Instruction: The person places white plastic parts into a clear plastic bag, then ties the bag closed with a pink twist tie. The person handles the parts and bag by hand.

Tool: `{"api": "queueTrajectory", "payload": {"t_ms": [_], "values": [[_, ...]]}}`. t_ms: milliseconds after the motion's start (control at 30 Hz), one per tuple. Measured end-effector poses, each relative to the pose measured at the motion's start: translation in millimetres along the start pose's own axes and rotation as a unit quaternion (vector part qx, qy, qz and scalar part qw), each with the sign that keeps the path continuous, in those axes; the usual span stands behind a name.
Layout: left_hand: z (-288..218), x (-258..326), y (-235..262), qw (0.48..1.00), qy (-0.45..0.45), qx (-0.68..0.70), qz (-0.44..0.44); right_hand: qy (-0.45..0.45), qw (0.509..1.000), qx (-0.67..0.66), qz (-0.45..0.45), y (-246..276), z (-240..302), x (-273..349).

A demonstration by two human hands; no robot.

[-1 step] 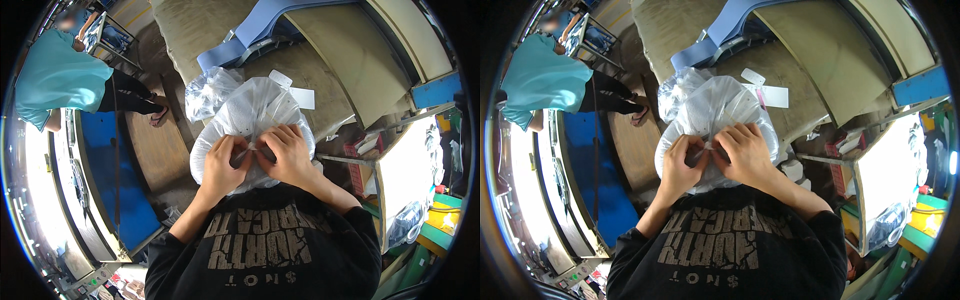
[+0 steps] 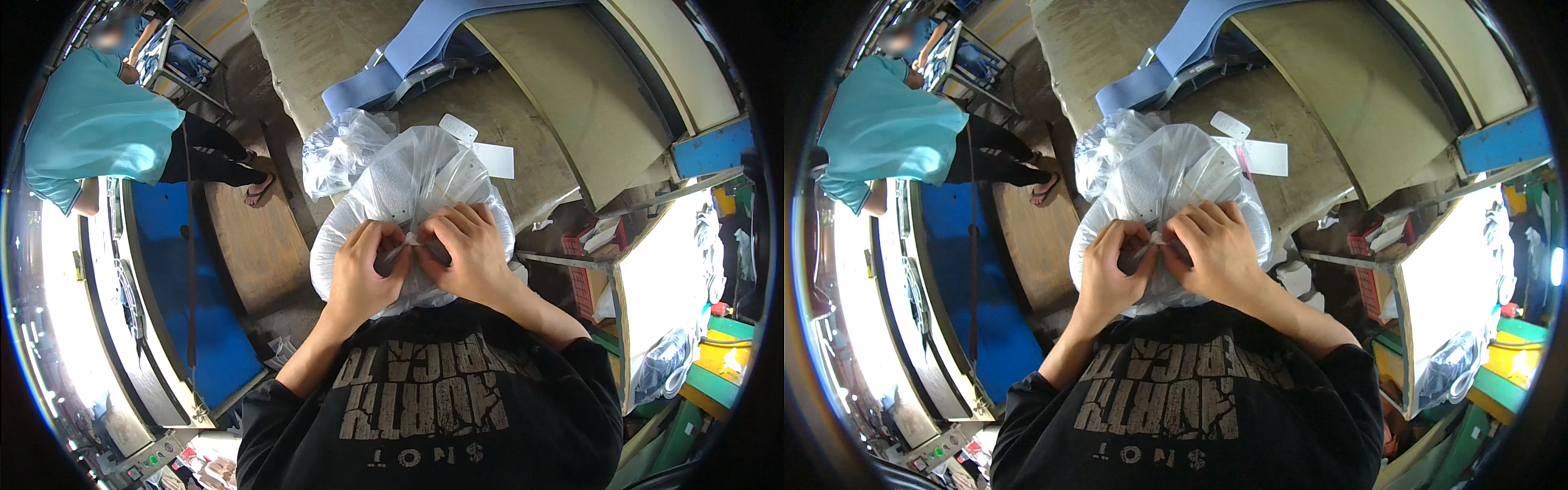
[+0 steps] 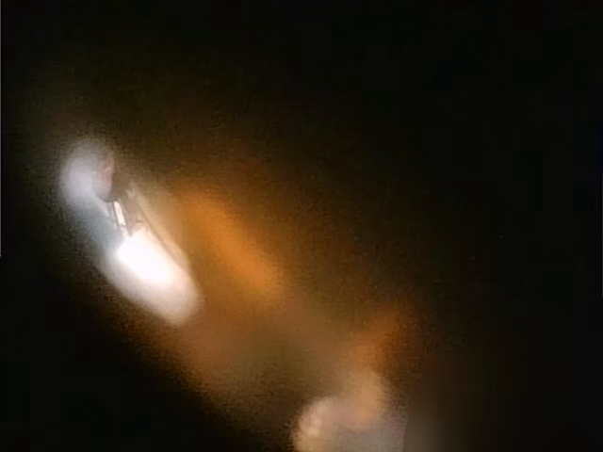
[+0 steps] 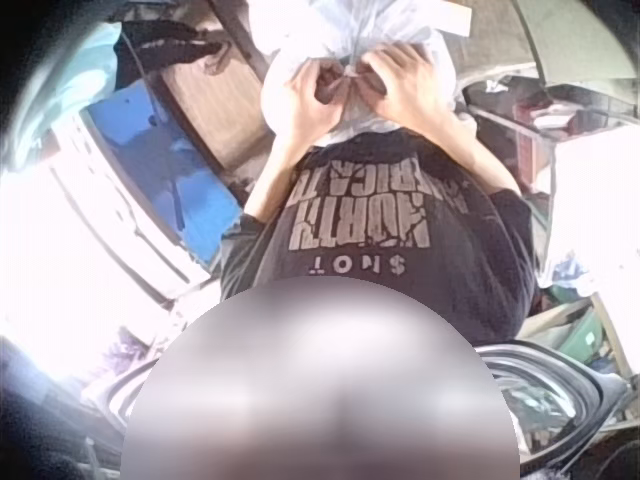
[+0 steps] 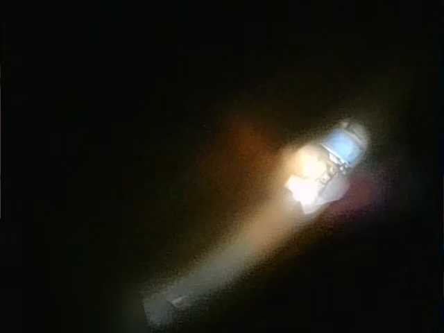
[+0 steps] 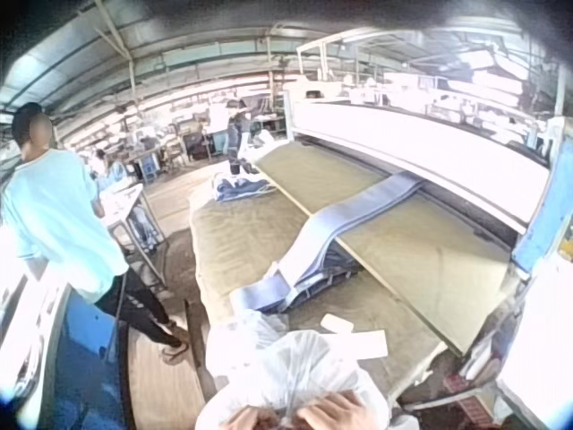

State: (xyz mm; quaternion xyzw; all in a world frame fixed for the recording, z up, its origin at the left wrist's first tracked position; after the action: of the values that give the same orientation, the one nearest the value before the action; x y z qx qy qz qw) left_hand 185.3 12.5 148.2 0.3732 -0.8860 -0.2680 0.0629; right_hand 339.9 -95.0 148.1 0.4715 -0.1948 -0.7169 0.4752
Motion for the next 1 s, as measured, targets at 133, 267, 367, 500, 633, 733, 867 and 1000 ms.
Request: {"api": "queueTrajectory", "payload": {"t_ms": [133,267,367,500,633,733,867,1000], "values": [[1,-2,1,1.000,-0.011,-0.001,0.006,0.001,1.000,-0.020,0.008,1,-2,-3],[3,-1,-3,1.000,-0.016,-0.013,-0.003,0.005,0.998,-0.043,0.040,4,-8,-4],[4,0,-3,1.000,-0.016,-0.011,-0.003,0.019,0.998,-0.043,0.050,6,-11,-6],[4,0,-2,1.000,-0.011,-0.006,0.003,0.030,0.993,-0.057,0.101,7,-16,-9],[3,-1,-2,1.000,-0.016,-0.019,0.013,0.037,0.991,-0.063,0.114,9,-19,-13],[4,-1,-3,0.999,-0.022,-0.028,0.011,0.031,0.988,-0.070,0.137,10,-22,-15],[5,-1,-4,0.999,-0.025,-0.028,0.006,0.035,0.986,-0.074,0.142,10,-24,-17],[4,-2,-6,0.997,-0.059,-0.043,-0.002,0.046,0.984,-0.076,0.152,8,-25,-18]]}}
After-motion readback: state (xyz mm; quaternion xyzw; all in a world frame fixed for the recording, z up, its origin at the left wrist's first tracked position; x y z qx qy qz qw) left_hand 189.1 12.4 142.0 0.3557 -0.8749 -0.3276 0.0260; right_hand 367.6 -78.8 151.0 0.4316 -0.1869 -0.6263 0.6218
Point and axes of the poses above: each hand's wrist, its own x-axis away from the middle knuckle, its own y-axis out of the back of the hand, z = x × y, the point moved 3 cm from there along -x, towards the middle knuckle, and after that the axes turned 6 degrees about y, right-handed, at the moved point
